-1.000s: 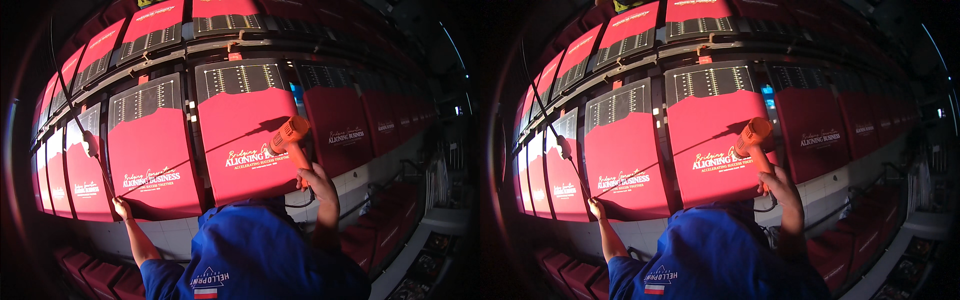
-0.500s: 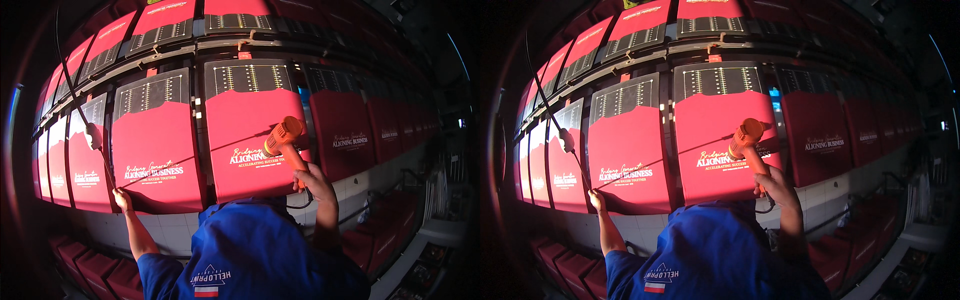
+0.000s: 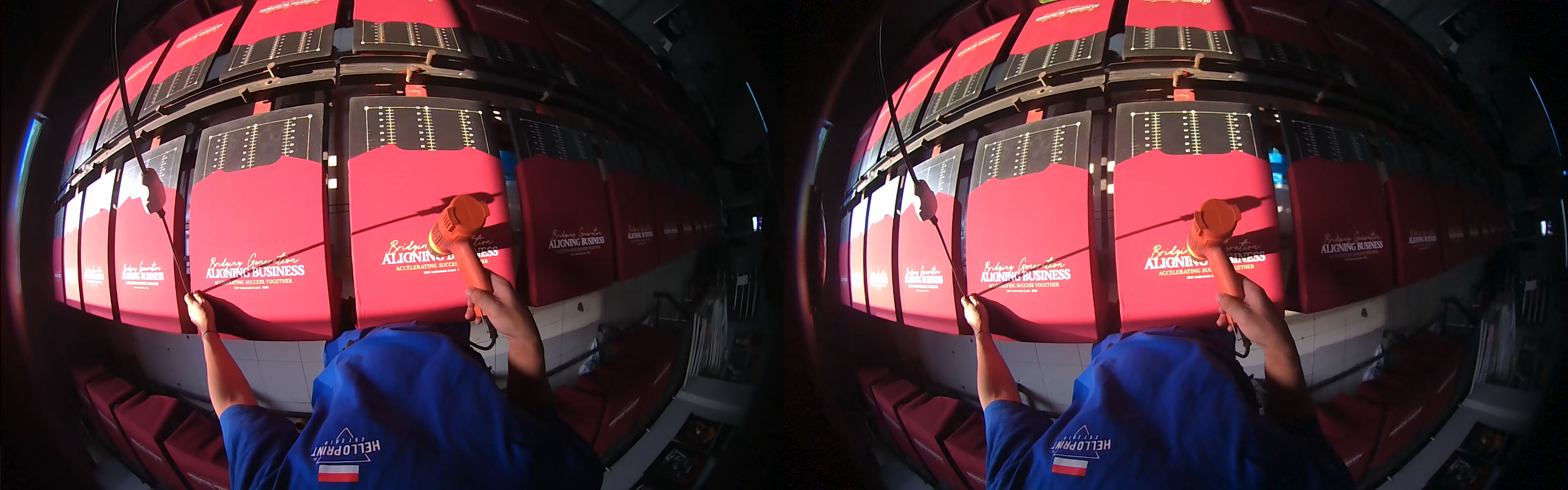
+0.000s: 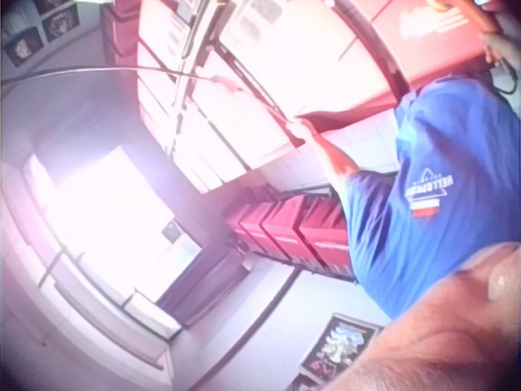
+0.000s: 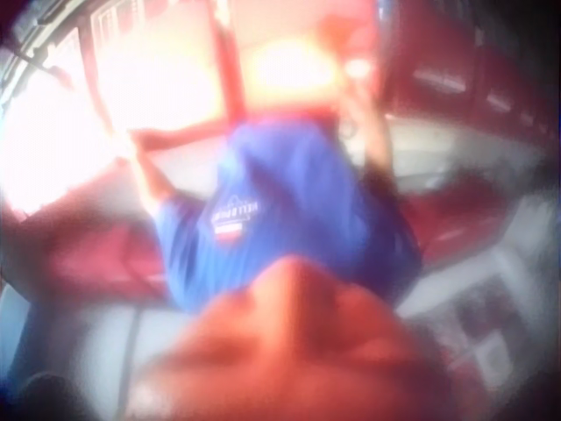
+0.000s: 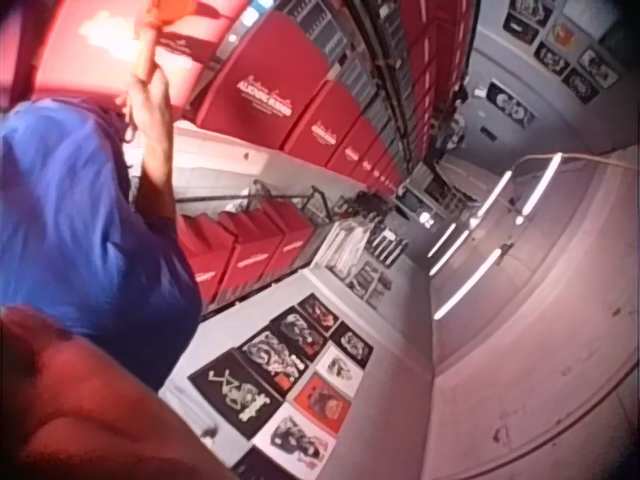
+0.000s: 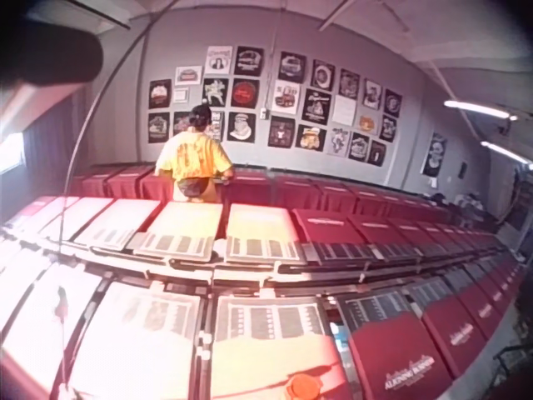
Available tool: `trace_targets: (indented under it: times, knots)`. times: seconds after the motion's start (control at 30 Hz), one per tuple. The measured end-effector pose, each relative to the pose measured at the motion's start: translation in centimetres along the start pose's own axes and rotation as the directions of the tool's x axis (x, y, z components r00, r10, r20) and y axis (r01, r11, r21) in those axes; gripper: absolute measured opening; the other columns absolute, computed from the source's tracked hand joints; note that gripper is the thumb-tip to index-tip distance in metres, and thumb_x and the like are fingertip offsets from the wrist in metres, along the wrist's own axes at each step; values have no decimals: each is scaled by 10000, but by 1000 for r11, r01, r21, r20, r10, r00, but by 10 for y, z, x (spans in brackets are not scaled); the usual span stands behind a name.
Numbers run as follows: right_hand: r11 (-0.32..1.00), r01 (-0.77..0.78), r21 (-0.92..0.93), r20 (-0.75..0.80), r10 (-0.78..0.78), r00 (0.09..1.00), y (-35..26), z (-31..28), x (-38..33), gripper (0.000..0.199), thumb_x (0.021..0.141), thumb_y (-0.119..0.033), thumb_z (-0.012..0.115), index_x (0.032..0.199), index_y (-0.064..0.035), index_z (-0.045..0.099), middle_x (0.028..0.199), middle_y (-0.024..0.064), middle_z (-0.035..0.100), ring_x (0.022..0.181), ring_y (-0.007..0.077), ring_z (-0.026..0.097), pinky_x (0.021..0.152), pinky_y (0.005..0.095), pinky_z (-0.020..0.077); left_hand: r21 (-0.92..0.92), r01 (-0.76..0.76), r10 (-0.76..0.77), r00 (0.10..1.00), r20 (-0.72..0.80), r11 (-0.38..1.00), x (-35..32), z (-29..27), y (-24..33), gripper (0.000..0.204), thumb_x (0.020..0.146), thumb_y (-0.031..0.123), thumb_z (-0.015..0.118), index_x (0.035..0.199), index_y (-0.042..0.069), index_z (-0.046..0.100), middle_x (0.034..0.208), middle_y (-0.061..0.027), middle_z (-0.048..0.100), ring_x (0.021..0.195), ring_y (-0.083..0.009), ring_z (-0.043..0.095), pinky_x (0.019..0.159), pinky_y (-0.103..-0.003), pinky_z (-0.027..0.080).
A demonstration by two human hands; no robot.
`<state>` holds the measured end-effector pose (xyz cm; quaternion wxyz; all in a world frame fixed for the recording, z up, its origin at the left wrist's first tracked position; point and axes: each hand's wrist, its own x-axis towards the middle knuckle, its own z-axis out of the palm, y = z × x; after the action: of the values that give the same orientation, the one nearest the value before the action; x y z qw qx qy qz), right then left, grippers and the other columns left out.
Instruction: The person uses a heat gun to dry ink on screen-printed t-shirts mounted on several boards in a workshop.
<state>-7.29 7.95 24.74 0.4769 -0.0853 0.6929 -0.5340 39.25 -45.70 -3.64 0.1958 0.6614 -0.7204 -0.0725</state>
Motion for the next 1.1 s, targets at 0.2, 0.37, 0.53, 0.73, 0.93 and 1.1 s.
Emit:
trace_targets:
  times: [0.2, 0.37, 0.53, 0.73, 0.93, 1.1]
  knots:
    - [1000, 20, -12, -20, -21, 1000, 4, 6, 7, 241, 905, -170, 573, 1059, 13, 538, 781, 42, 582, 636, 118, 608, 517, 249, 471, -19, 17, -16, 998, 60, 1000, -3, -2, 13, 433, 972, 364, 460, 1210, 4, 483, 1032, -291, 618, 949, -475, 589, 779, -520, 472]
    - [999, -31, 22, 37, 30, 999, -3, 4, 12, 237, 910, -173, 571, 1071, -2, 541, 787, 37, 580, 645, 110, 605, 523, 244, 478, -58, -8, 6, 1000, -25, 998, -6, -8, 6, 368, 973, 370, 480, 1102, 28, 529, 958, -237, 635, 866, -443, 600, 731, -484, 480]
    - [1000, -4, -12, 79, 4, 997, -4, 14, 14, 244, 905, -185, 578, 1060, -1, 539, 780, 37, 579, 643, 110, 604, 524, 240, 477, -355, 171, -163, 985, 51, 919, 2, -26, 15, 340, 994, 327, 460, 1001, 0, 548, 844, -140, 633, 755, -272, 608, 679, -392, 489]
    - [999, -17, -40, 105, 21, 994, -6, 18, 13, 240, 901, -167, 559, 1073, -2, 531, 782, 35, 577, 640, 106, 602, 523, 231, 470, 290, 469, -434, 883, -181, 834, -20, -59, 27, 371, 978, 454, 367, 1132, 219, 609, 1014, -134, 676, 955, -327, 638, 725, -562, 428]
    - [994, 32, -101, 34, -28, 999, -7, 28, 18, 233, 903, -186, 576, 1049, -9, 534, 794, 30, 573, 640, 106, 603, 517, 232, 473, 62, 587, -563, 798, -214, 807, -39, -71, 13, 424, 980, 477, 351, 1183, 190, 588, 1120, -124, 665, 1003, -370, 623, 862, -545, 411]
    - [999, 0, -38, 75, 3, 997, -5, 24, 24, 240, 904, -206, 590, 1029, -9, 536, 800, 33, 578, 649, 109, 609, 521, 239, 478, -100, 606, -609, 752, -252, 789, -58, -70, 13, 456, 968, 438, 393, 1189, 82, 572, 1089, -187, 657, 993, -406, 612, 872, -478, 448]
